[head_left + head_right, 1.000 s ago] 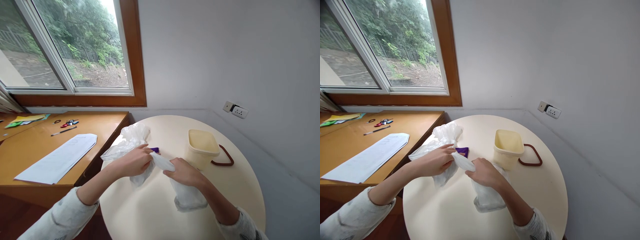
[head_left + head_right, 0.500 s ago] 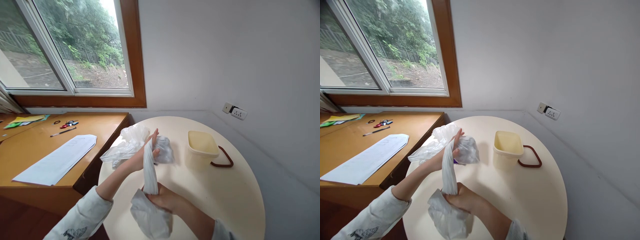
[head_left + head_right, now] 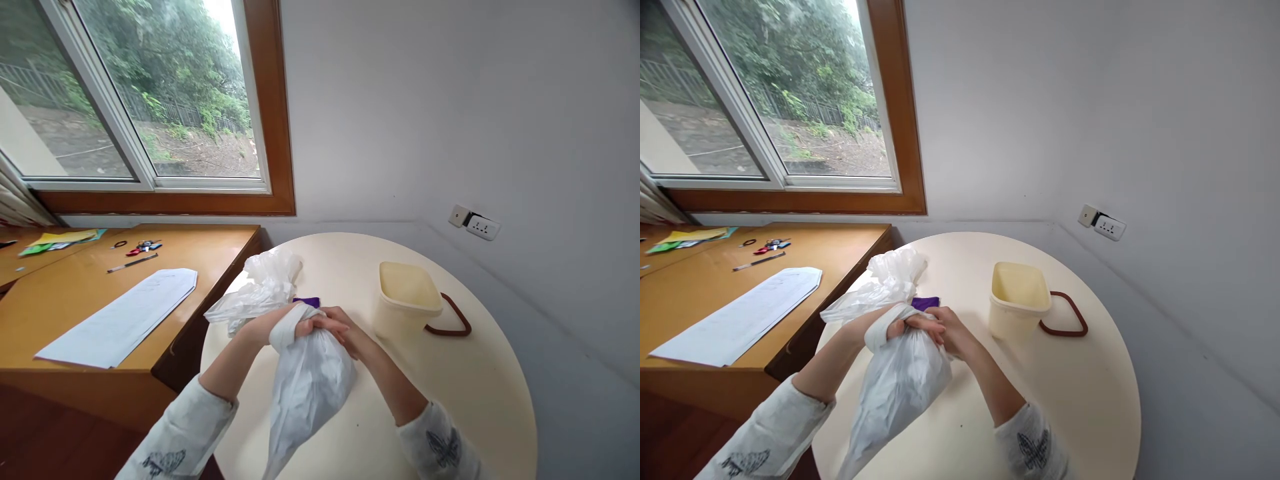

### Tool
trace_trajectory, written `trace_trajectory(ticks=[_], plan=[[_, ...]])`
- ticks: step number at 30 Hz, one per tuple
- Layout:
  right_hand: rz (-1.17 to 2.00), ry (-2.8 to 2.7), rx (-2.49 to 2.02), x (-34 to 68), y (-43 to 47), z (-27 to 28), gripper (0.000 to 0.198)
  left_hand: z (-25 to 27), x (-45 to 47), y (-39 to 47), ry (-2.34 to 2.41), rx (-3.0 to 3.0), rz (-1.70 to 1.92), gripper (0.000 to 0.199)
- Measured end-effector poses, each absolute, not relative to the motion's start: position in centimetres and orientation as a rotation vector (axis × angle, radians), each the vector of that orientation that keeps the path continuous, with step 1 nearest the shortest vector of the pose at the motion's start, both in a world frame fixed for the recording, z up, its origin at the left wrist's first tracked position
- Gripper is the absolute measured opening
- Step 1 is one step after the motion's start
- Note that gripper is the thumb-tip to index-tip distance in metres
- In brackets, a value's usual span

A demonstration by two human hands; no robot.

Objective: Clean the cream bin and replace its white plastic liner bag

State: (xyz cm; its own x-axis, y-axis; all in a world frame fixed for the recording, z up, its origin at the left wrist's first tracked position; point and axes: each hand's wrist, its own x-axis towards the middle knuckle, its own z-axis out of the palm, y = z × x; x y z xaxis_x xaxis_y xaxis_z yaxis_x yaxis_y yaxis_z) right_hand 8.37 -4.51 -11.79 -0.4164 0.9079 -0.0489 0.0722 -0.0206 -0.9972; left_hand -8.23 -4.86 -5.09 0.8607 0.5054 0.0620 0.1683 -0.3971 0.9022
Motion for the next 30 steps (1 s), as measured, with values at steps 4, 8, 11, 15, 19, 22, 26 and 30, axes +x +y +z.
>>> trace_trajectory(ticks=[4,8,11,15,19,22,26,30], plan=[[1.034,-1.887,-1.183,9.4,-4.8,-10.8,0.011,-5.0,-7.8,-5.0,0.622,2.011,0.487,0.044],[0.464,-2.106,-1.272,10.2,-4.9,-9.9,0.013,-6.1,-6.7,-5.5,0.750,2.035,0.679,0.038],[0.173,-2.182,-1.282,10.8,-4.3,-9.7,0.015,-6.8,-6.1,-6.2,0.841,1.978,0.785,0.041],[-0.033,-2.212,-1.232,11.6,-3.5,-9.2,0.020,-7.1,-5.6,-7.2,0.886,1.900,0.845,0.046],[0.183,-2.175,-1.094,12.0,-3.5,-8.2,0.026,-7.5,-5.3,-7.4,0.906,1.960,0.920,0.042],[0.643,-2.097,-1.017,12.1,-4.0,-7.7,0.028,-7.4,-5.7,-7.2,0.896,2.039,0.947,0.034],[1.119,-1.899,-0.992,12.0,-4.1,-8.0,0.024,-5.7,-6.7,-6.9,0.676,2.097,0.632,0.026],[1.249,-1.715,-1.004,11.5,-3.6,-8.5,0.011,-3.9,-7.2,-6.8,0.602,2.075,0.453,0.024]])
